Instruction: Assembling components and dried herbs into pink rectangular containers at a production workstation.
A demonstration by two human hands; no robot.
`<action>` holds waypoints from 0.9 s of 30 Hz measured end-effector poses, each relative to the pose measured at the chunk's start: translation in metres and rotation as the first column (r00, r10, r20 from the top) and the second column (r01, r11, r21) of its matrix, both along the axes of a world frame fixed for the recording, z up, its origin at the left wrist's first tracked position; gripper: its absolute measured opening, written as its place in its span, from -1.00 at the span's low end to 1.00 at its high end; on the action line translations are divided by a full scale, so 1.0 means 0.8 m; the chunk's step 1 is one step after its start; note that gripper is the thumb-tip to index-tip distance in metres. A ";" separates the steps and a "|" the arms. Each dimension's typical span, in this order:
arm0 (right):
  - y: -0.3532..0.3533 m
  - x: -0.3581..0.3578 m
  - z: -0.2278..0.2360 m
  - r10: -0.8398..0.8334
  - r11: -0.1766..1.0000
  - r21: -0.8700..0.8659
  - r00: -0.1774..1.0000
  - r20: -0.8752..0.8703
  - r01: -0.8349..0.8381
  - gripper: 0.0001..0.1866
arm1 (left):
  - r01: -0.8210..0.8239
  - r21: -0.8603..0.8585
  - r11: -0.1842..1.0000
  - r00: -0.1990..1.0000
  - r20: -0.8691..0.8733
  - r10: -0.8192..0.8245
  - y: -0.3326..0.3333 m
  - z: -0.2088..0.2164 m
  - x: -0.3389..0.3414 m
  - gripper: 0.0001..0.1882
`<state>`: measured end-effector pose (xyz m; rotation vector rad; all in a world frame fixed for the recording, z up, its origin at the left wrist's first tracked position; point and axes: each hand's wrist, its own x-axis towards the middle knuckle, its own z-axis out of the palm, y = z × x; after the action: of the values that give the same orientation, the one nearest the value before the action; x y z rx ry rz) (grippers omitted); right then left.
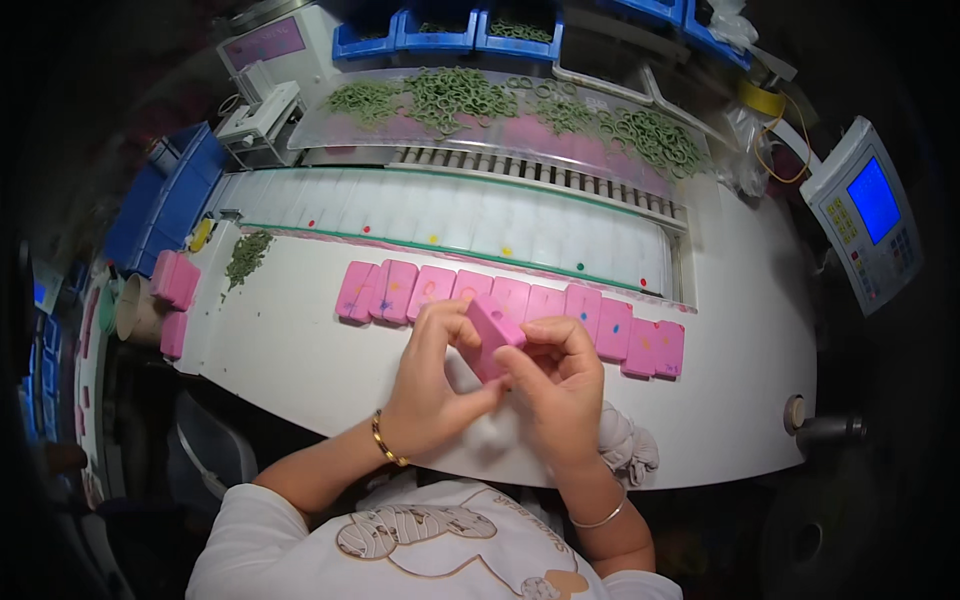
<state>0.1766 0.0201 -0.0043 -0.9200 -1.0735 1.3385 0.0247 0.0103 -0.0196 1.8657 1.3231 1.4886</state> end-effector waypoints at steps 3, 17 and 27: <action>0.005 0.020 0.010 0.057 0.998 -0.045 0.996 0.064 -0.054 -0.71 | 0.047 -0.232 0.972 0.998 -0.028 -0.054 0.033 -0.001 -0.045 -0.54; 0.028 0.216 0.011 -0.191 0.979 0.128 0.477 0.858 0.161 -0.33 | -0.649 0.001 0.760 0.612 -0.593 0.523 0.183 -0.042 -0.255 -0.55; 0.065 0.245 -0.021 0.072 0.989 0.004 0.506 0.860 -0.148 -0.17 | -0.357 0.218 0.908 0.842 -0.346 0.414 0.108 -0.007 -0.161 -0.66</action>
<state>0.3727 0.0724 -0.0208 -1.5543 -1.9661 0.8705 -0.1044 0.0964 -0.0250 2.1603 1.9199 1.4811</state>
